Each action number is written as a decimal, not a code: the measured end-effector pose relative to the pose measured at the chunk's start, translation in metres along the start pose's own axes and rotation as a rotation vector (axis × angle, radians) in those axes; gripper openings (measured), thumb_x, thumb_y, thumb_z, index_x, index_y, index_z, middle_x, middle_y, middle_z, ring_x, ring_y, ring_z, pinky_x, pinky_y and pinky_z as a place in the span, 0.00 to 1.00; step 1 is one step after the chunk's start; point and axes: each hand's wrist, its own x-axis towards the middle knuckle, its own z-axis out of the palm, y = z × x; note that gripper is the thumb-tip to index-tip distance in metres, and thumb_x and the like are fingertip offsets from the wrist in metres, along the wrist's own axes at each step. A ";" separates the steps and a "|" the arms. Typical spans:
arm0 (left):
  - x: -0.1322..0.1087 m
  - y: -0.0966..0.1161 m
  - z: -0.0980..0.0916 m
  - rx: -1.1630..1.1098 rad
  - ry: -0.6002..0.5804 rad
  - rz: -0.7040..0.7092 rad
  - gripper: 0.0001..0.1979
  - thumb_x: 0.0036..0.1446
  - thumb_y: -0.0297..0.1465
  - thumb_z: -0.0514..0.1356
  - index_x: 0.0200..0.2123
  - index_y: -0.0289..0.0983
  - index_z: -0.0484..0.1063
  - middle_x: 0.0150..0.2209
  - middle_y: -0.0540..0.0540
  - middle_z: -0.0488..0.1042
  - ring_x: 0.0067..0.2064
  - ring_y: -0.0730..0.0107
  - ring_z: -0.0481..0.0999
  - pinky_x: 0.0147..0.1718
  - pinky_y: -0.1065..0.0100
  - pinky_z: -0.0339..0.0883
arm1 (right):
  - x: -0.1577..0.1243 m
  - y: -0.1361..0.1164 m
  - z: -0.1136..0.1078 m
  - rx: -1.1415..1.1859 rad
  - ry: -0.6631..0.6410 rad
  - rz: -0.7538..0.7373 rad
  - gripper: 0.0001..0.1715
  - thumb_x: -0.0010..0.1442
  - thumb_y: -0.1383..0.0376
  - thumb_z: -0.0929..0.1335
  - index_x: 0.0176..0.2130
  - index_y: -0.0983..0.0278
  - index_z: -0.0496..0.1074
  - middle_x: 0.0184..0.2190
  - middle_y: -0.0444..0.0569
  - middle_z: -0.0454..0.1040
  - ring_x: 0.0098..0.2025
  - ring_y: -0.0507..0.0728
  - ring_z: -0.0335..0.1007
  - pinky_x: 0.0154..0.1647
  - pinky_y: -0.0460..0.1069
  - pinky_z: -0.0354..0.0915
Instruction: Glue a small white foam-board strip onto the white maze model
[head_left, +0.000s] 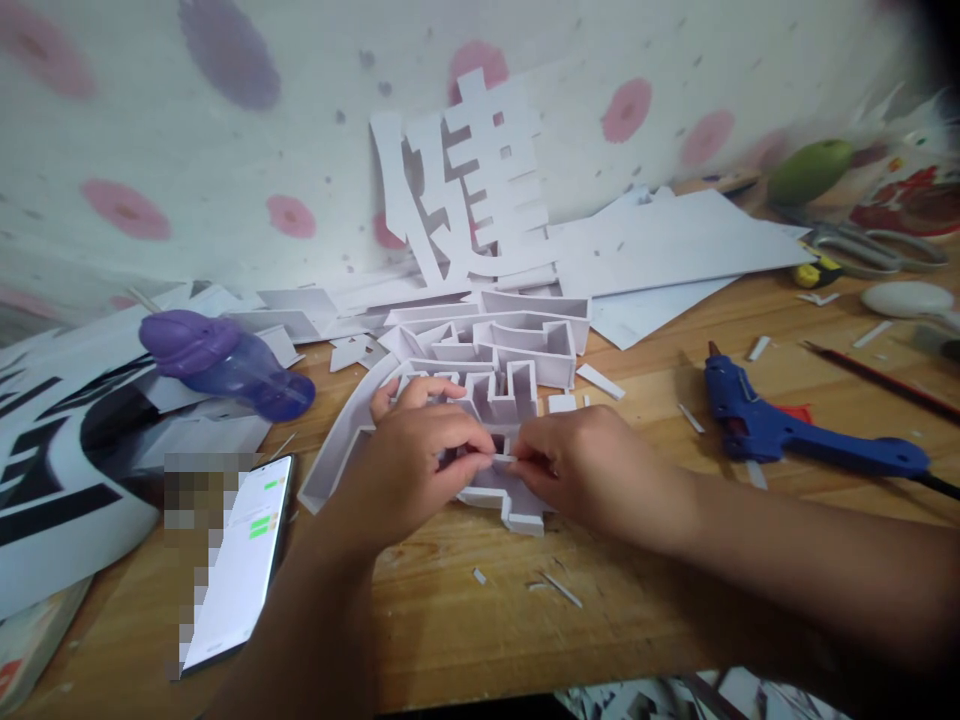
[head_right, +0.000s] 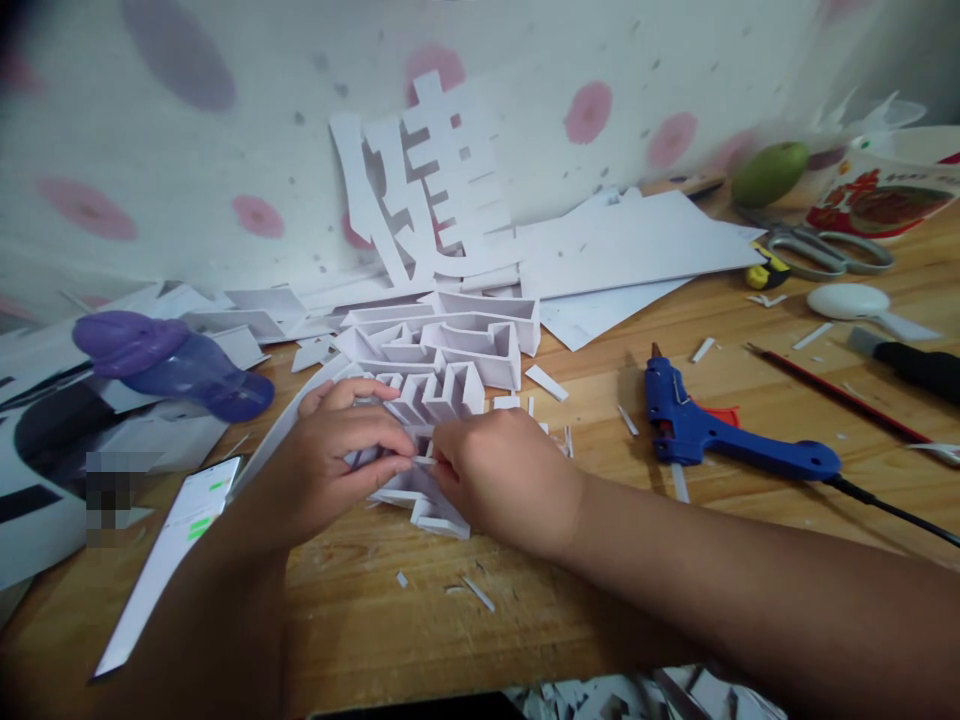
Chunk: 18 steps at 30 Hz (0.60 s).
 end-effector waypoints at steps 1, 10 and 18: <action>0.000 0.000 0.000 0.001 0.001 0.000 0.05 0.55 0.29 0.60 0.29 0.46 0.72 0.33 0.57 0.78 0.54 0.58 0.65 0.54 0.45 0.42 | 0.000 0.000 0.000 0.011 -0.002 0.001 0.08 0.55 0.68 0.68 0.24 0.65 0.71 0.19 0.43 0.69 0.21 0.48 0.54 0.24 0.45 0.45; -0.001 -0.001 0.002 0.027 -0.010 0.012 0.04 0.56 0.32 0.60 0.32 0.48 0.74 0.36 0.55 0.78 0.56 0.57 0.63 0.55 0.45 0.42 | 0.000 0.001 -0.002 0.049 -0.043 0.010 0.06 0.56 0.69 0.67 0.27 0.64 0.73 0.22 0.43 0.72 0.23 0.49 0.60 0.25 0.45 0.49; -0.001 -0.003 0.005 0.008 -0.003 -0.016 0.04 0.53 0.30 0.62 0.32 0.48 0.74 0.38 0.55 0.78 0.58 0.57 0.62 0.57 0.42 0.39 | -0.001 0.001 0.001 0.030 0.015 0.010 0.06 0.55 0.68 0.69 0.26 0.64 0.73 0.20 0.41 0.71 0.22 0.48 0.59 0.25 0.44 0.48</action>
